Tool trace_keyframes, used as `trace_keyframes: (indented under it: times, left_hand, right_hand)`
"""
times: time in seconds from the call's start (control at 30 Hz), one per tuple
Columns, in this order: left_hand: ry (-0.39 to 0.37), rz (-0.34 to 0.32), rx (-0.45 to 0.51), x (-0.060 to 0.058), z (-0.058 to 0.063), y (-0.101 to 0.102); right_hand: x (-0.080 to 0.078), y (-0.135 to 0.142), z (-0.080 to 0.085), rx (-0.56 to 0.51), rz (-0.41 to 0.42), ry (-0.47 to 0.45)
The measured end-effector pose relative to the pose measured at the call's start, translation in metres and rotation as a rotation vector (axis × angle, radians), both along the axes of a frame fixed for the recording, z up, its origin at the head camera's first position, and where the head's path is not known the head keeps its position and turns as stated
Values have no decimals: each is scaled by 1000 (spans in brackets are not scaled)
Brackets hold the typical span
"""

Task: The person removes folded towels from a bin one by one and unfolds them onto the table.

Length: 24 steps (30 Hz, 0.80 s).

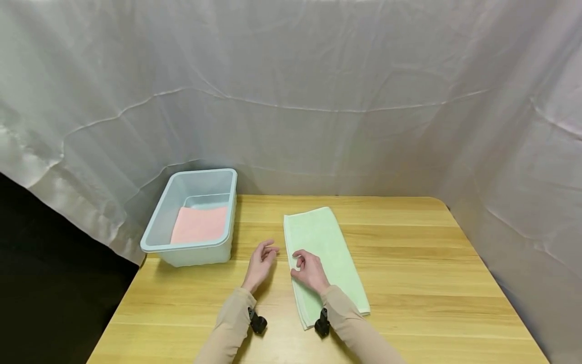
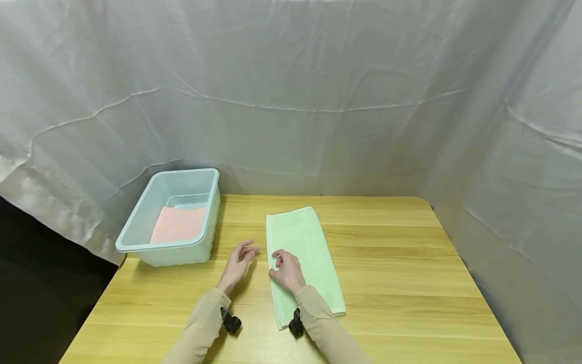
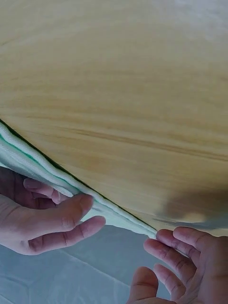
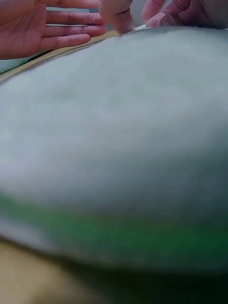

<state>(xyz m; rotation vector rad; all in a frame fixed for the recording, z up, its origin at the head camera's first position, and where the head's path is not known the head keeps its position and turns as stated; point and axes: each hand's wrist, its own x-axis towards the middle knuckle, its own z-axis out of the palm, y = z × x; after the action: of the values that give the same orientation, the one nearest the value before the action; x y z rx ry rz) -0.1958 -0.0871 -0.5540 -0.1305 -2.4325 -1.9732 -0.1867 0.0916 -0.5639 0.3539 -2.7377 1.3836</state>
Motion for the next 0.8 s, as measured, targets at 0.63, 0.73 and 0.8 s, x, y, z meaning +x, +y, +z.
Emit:
trace_keyframes:
  times: [0.63,0.73,0.8]
  left_hand:
    - [4,8,6,4,1,-2]
    - [11,-4,0,10,14,-1]
    - [0,-15,3,15,25,-1]
  right_hand:
    - [-2,-2,-5,56,-67,83]
    - [-3,-2,-5,11,-77,75]
    - [-3,-2,-4,-12,-83,69]
